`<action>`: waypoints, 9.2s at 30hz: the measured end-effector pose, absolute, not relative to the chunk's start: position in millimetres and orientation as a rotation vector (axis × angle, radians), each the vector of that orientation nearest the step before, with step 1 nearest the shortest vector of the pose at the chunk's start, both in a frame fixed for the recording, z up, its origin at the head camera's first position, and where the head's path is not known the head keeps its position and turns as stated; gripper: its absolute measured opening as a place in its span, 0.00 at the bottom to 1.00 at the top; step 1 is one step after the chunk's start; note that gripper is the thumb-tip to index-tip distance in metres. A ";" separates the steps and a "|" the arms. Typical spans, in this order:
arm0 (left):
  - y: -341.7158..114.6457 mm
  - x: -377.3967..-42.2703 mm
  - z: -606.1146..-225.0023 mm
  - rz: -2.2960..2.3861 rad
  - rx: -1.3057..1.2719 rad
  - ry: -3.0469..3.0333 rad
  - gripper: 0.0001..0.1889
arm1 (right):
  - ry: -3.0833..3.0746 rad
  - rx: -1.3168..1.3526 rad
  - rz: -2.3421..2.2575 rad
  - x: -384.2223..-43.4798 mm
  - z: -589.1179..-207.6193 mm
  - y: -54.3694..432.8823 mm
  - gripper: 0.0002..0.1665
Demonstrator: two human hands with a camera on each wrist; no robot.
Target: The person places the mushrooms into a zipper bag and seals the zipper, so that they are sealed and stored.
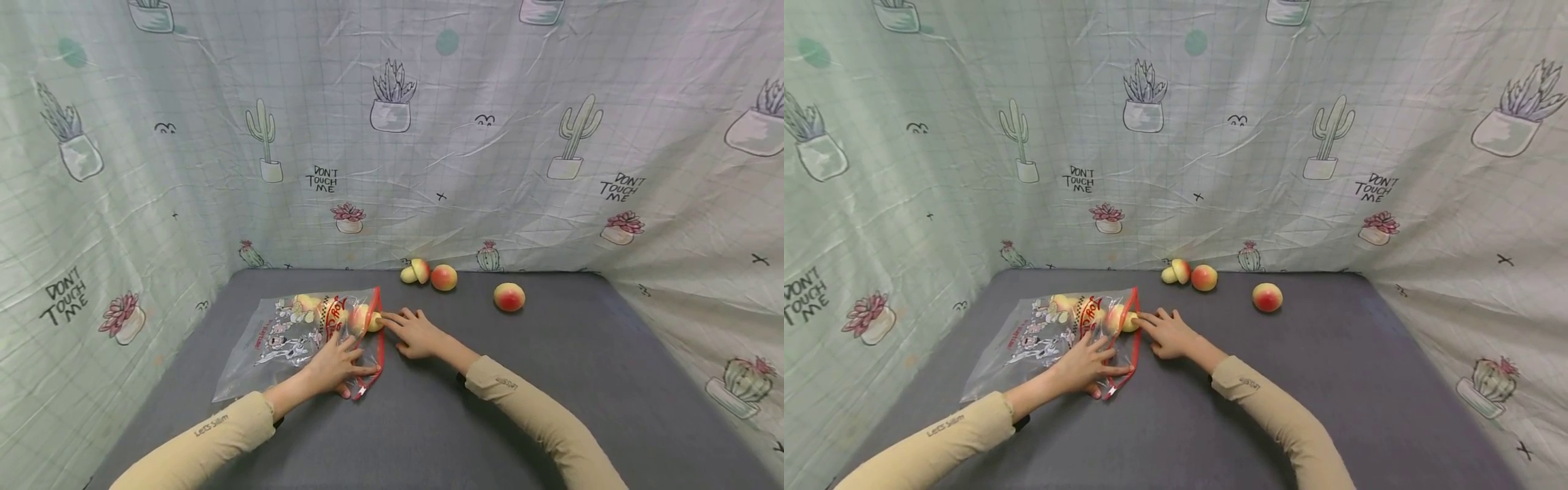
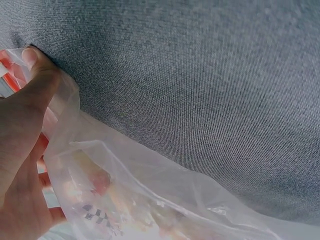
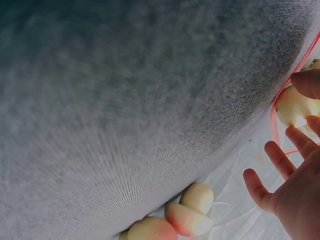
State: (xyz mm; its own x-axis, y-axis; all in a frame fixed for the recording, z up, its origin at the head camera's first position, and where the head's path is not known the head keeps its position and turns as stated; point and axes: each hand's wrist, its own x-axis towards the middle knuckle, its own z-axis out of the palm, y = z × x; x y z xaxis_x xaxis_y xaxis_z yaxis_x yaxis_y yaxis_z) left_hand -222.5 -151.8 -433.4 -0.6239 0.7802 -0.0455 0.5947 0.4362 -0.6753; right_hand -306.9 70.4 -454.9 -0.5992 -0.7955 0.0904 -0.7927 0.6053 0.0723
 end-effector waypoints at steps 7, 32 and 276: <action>-151.0 -222.0 -433.6 0.953 -1.202 -2.448 0.37 | -2.690 1.355 -0.047 -304.8 -454.6 73.2 0.37; -152.1 -220.5 -433.6 0.932 -1.231 -2.456 0.38 | -2.622 1.370 -0.116 -301.3 -456.7 77.2 0.36; -157.6 -219.1 -443.1 0.738 -1.203 -2.437 0.37 | -2.681 0.766 0.209 -322.4 -459.1 286.0 0.39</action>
State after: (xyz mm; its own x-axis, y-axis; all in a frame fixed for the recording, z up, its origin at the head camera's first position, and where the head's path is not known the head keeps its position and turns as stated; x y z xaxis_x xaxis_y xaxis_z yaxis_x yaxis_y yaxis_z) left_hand -219.1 -157.6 -443.1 -0.5919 0.8039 0.0585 0.6362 0.5105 -0.5785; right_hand -322.4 286.0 -459.1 -0.7954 -0.4844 0.3643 -0.5351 0.8435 -0.0467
